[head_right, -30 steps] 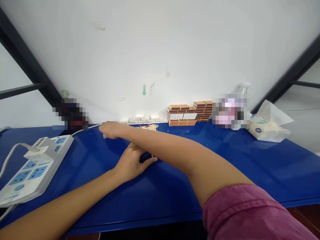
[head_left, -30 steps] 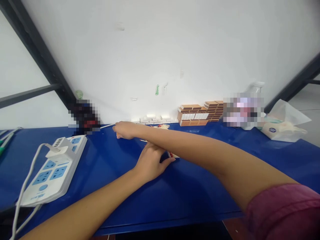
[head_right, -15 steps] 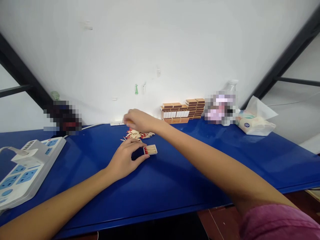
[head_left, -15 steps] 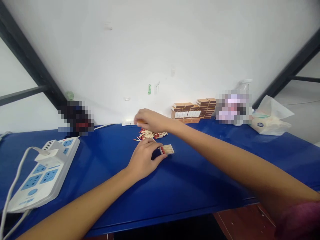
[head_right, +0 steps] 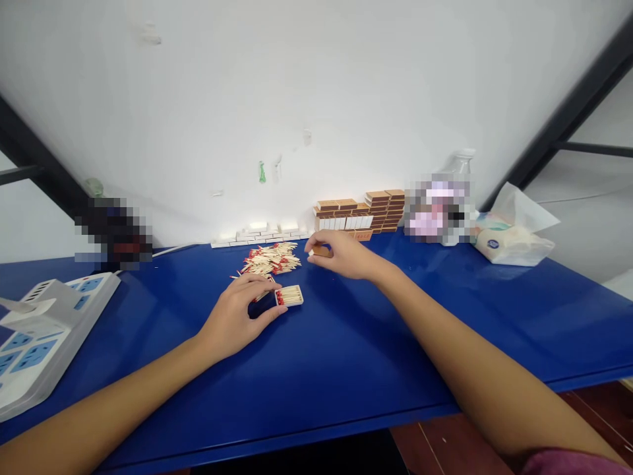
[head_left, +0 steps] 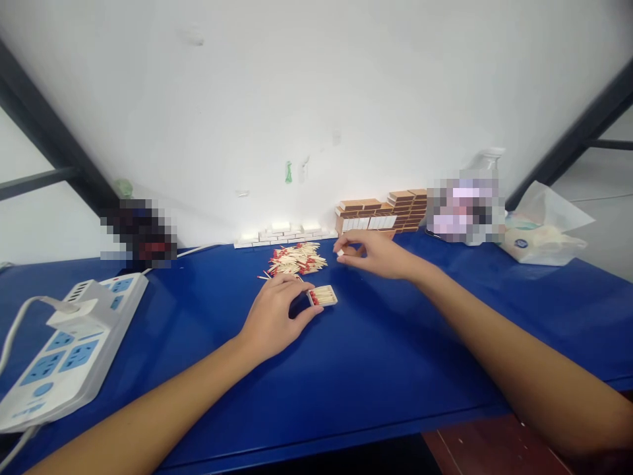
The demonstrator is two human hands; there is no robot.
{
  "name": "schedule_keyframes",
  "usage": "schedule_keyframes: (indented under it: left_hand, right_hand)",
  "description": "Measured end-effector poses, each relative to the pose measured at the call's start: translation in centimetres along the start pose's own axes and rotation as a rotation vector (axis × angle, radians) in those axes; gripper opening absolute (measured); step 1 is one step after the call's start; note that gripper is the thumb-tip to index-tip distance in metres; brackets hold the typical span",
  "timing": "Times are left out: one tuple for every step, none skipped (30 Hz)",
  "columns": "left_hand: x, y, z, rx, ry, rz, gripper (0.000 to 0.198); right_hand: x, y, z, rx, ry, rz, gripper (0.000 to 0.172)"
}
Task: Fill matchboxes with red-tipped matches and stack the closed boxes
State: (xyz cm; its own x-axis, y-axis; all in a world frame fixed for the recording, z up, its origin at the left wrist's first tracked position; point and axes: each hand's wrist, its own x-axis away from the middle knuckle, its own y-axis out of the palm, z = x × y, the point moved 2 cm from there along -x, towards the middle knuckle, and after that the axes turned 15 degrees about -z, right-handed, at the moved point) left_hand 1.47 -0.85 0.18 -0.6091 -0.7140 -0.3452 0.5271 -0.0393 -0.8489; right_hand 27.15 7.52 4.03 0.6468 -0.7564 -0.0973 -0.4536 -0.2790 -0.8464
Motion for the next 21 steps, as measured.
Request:
schedule_keyframes:
  left_hand:
    - [0.0, 0.0, 0.0, 0.004, -0.003, -0.003, 0.029]
    - [0.0, 0.0, 0.0, 0.008, -0.006, -0.007, 0.03]
    - [0.0, 0.0, 0.0, 0.01, -0.006, -0.01, 0.03]
    - [0.0, 0.0, 0.0, 0.009, -0.005, -0.012, 0.03]
    - [0.0, 0.0, 0.0, 0.008, -0.004, -0.013, 0.031]
    - [0.0, 0.1, 0.0, 0.008, -0.001, -0.014, 0.031]
    - [0.1, 0.1, 0.0, 0.01, 0.002, -0.013, 0.031]
    - [0.1, 0.1, 0.0, 0.011, 0.005, -0.011, 0.031]
    - [0.1, 0.1, 0.0, 0.014, 0.006, -0.011, 0.031]
    - [0.1, 0.1, 0.0, 0.017, 0.007, -0.01, 0.03]
    - [0.1, 0.1, 0.0, 0.018, 0.008, -0.009, 0.03]
    - [0.1, 0.1, 0.0, 0.018, 0.01, -0.009, 0.03]
    - [0.1, 0.1, 0.1, 0.016, 0.01, -0.009, 0.03]
    - [0.1, 0.1, 0.1, 0.013, 0.009, -0.01, 0.03]
    - [0.1, 0.1, 0.1, 0.009, 0.007, -0.012, 0.03]
    - [0.1, 0.1, 0.1, 0.005, 0.004, -0.012, 0.031]
    - [0.1, 0.1, 0.1, 0.001, -0.002, -0.014, 0.031]
    - [0.1, 0.1, 0.0, -0.001, -0.007, -0.014, 0.031]
    - [0.1, 0.1, 0.0, -0.002, -0.011, -0.014, 0.031]
    - [0.1, 0.1, 0.0, -0.001, -0.012, -0.014, 0.03]
    - [0.1, 0.1, 0.0, 0.003, -0.012, -0.015, 0.03]
  right_hand:
    - [0.2, -0.1, 0.3, 0.01, 0.007, 0.003, 0.028]
    - [0.4, -0.2, 0.5, 0.022, 0.017, 0.006, 0.032]
    - [0.4, -0.2, 0.7, 0.035, 0.027, -0.004, 0.035]
    - [0.4, -0.1, 0.9, 0.049, 0.036, -0.027, 0.037]
    - [0.4, 0.1, 1.0, 0.064, 0.043, -0.056, 0.037]
    - [0.3, 0.3, 1.0, 0.079, 0.051, -0.08, 0.038]
    - [0.2, 0.5, 1.1, 0.09, 0.059, -0.097, 0.038]
    - [0.1, 0.6, 1.0, 0.093, 0.066, -0.105, 0.039]
    - [0.1, 0.7, 1.0, 0.089, 0.07, -0.107, 0.041]
    - [0.1, 0.7, 1.0, 0.083, 0.074, -0.107, 0.042]
    - [0.1, 0.6, 1.1, 0.076, 0.077, -0.107, 0.043]
    - [0.2, 0.5, 1.2, 0.071, 0.079, -0.109, 0.044]
    - [0.2, 0.3, 1.4, 0.07, 0.083, -0.117, 0.045]
    - [0.3, 0.2, 1.6, 0.074, 0.091, -0.126, 0.046]
    - [0.4, 0.0, 1.9, 0.083, 0.102, -0.138, 0.046]
    - [0.5, -0.1, 2.2, 0.094, 0.118, -0.15, 0.045]
    - [0.6, -0.2, 2.5, 0.105, 0.134, -0.161, 0.044]
    - [0.6, -0.3, 2.8, 0.115, 0.147, -0.167, 0.042]
    - [0.7, -0.3, 3.0, 0.123, 0.153, -0.166, 0.041]
    - [0.7, -0.3, 3.1, 0.131, 0.15, -0.153, 0.039]
    - [0.6, -0.3, 3.1, 0.14, 0.139, -0.129, 0.038]
